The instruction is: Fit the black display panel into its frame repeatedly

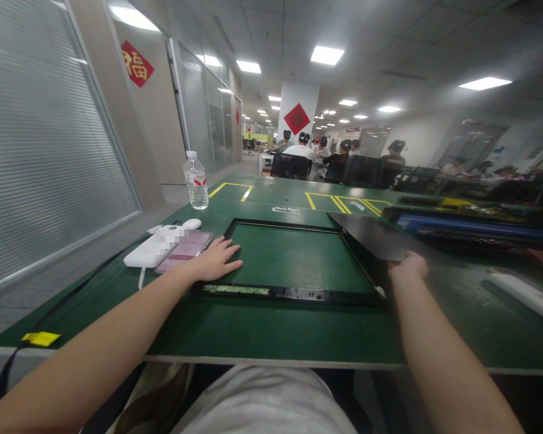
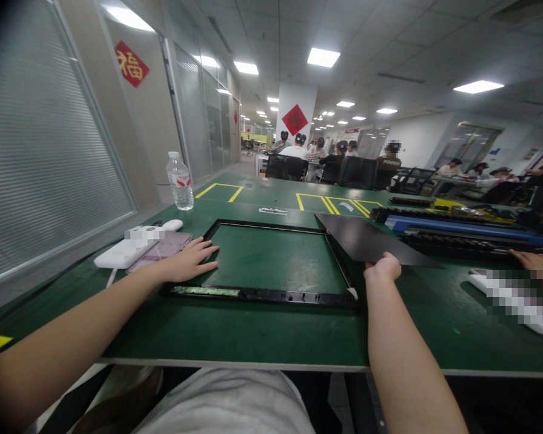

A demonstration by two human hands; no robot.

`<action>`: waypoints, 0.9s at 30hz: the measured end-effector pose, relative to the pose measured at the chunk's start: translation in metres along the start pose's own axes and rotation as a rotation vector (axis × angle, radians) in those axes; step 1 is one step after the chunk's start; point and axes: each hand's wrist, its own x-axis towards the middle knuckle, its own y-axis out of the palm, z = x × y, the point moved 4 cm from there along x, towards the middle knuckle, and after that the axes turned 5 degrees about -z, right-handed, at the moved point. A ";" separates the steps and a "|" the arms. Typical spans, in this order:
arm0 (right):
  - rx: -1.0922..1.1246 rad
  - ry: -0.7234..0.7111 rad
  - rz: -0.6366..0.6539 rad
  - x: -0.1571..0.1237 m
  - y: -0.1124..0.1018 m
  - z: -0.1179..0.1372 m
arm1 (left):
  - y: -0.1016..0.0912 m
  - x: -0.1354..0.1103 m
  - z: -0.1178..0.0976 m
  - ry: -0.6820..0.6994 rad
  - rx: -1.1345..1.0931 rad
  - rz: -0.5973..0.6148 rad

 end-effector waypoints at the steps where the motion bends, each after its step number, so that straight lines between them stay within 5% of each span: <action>1: -0.011 0.007 -0.003 0.001 0.000 -0.002 | 0.000 0.000 0.000 0.001 0.005 0.001; 11: -0.140 0.088 0.053 0.007 0.000 -0.012 | -0.003 -0.002 -0.004 -0.009 0.033 0.021; 18: -0.179 0.163 0.204 0.007 0.006 -0.016 | -0.004 -0.002 -0.004 -0.008 0.006 0.004; 27: -0.189 0.172 0.140 0.003 0.003 -0.014 | 0.001 -0.001 0.002 0.005 -0.090 -0.051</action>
